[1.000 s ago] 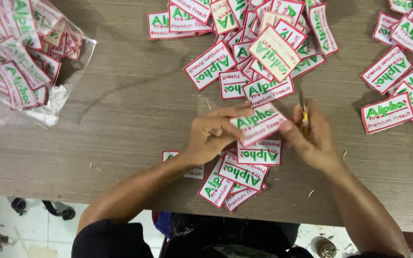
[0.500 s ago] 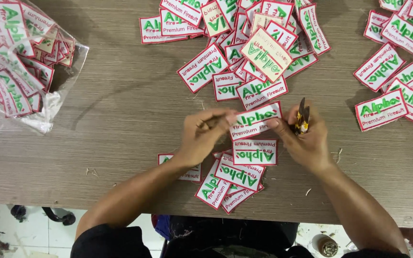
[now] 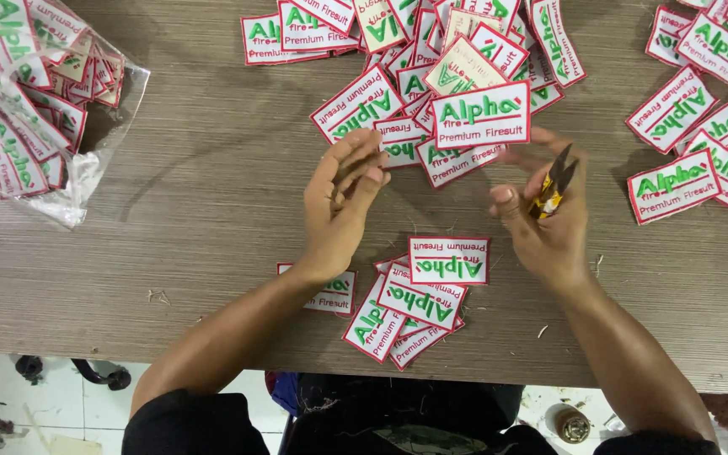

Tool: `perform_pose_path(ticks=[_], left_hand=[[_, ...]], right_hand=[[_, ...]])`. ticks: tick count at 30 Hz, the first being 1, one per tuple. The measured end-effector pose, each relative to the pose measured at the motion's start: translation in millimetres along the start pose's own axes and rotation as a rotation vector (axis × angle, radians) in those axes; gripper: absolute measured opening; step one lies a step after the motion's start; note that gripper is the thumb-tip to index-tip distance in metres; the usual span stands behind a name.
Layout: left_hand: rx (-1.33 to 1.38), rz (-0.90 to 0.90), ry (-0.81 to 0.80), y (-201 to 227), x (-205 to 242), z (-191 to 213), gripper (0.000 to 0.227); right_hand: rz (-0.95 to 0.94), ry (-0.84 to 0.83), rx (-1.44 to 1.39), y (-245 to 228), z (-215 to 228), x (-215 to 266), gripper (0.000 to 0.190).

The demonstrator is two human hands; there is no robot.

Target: Trimming excess threads from clothing labels using a pair of scissors.

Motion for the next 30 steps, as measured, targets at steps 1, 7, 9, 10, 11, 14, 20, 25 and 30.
perform_pose_path(ticks=[1, 7, 9, 10, 11, 14, 20, 25, 30], left_hand=[[0.000, 0.000, 0.001, -3, 0, 2, 0.045], [0.082, 0.000, -0.004, -2, 3, 3, 0.065], [-0.032, -0.057, -0.060, 4, 3, -1, 0.070], [-0.032, -0.059, -0.063, 11, 3, -2, 0.070], [-0.078, -0.108, -0.124, 23, 4, -9, 0.072], [-0.142, -0.212, -0.231, 63, 12, -31, 0.075], [-0.120, -0.235, -0.636, 141, 65, -73, 0.072], [-0.291, -0.287, -0.666, 137, 73, -68, 0.071], [-0.367, -0.354, -0.832, 106, 61, -104, 0.071]], right_hand=[[0.000, -0.001, 0.000, 10, 5, 1, 0.042], [0.156, 0.062, 0.162, 33, 35, -1, 0.047], [0.255, 0.082, 0.237, 24, 36, -2, 0.047], [0.257, 0.086, 0.237, 41, 39, -3, 0.047], [0.237, 0.124, 0.205, 59, 47, -3, 0.048], [0.168, 0.209, 0.105, 76, 56, -5, 0.051], [0.131, 0.238, 0.022, 72, 51, -6, 0.048], [0.204, 0.196, 0.047, 84, 47, -5, 0.052], [0.192, 0.242, 0.058, 74, 45, -3, 0.044]])
Point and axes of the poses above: each hand's wrist, its own x-axis away from the middle knuckle, its own z-axis out of the back of the hand, y = z × x, the point moved 10 cm from there along -x, towards the middle knuckle, and after that the axes turned 4 degrees about -z, right-handed, at the moved point
